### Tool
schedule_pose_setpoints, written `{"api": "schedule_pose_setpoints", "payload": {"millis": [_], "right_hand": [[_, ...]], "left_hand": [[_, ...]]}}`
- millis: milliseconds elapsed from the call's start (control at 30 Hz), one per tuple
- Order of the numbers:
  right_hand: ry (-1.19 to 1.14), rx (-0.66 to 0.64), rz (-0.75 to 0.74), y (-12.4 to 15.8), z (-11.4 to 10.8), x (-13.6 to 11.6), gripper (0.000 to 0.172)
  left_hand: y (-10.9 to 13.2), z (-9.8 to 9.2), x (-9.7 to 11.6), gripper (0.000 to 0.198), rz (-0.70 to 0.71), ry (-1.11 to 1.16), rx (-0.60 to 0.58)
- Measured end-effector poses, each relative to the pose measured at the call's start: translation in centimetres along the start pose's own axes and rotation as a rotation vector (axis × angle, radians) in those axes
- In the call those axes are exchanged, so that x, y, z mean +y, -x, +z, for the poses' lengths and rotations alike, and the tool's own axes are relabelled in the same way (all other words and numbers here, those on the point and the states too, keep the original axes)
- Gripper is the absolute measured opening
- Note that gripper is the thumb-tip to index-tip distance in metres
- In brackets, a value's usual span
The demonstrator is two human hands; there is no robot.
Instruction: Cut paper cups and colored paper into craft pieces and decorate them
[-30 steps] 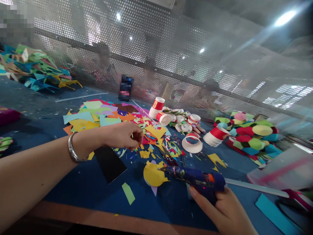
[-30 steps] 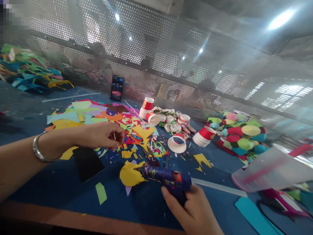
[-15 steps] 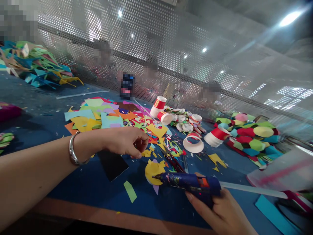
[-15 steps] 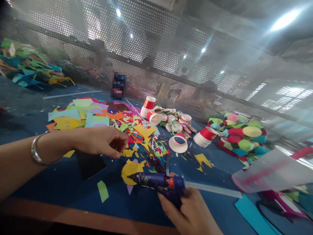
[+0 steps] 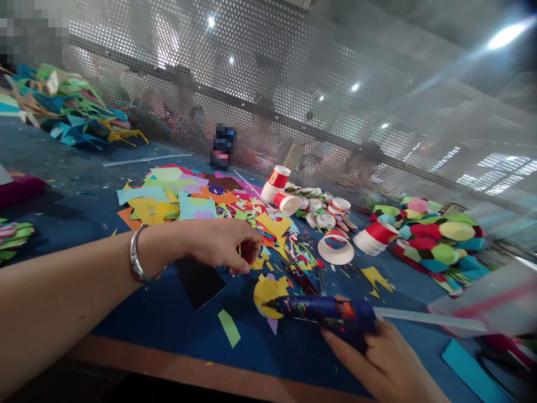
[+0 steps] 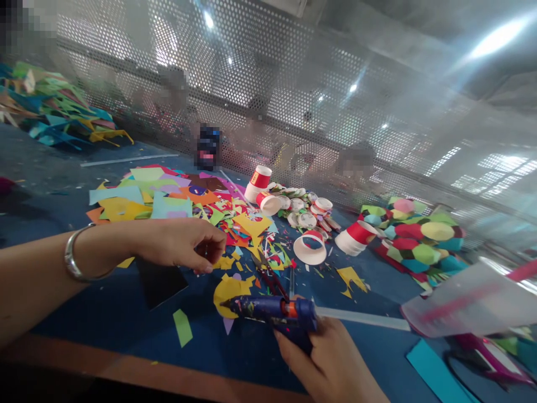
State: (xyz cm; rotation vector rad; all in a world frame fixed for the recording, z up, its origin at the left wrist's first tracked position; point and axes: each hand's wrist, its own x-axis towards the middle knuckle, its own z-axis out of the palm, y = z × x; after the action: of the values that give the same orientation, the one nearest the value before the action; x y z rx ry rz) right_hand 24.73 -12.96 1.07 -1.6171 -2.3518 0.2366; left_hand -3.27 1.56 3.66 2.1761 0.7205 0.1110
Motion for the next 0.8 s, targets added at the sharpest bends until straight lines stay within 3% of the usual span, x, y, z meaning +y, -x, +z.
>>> {"api": "schedule_pose_setpoints", "payload": {"millis": [267,800], "right_hand": [[-0.022,0.034,-0.049,-0.8,-0.8,-0.5,0.025],[0.054,-0.017,-0.082,-1.0,-1.3,0.2,0.03]], "left_hand": [[-0.6,0.6,-0.3,0.013,-0.012,0.059,0.028],[-1.4,1.6,-0.1,0.018,0.013,0.085,0.033]]}}
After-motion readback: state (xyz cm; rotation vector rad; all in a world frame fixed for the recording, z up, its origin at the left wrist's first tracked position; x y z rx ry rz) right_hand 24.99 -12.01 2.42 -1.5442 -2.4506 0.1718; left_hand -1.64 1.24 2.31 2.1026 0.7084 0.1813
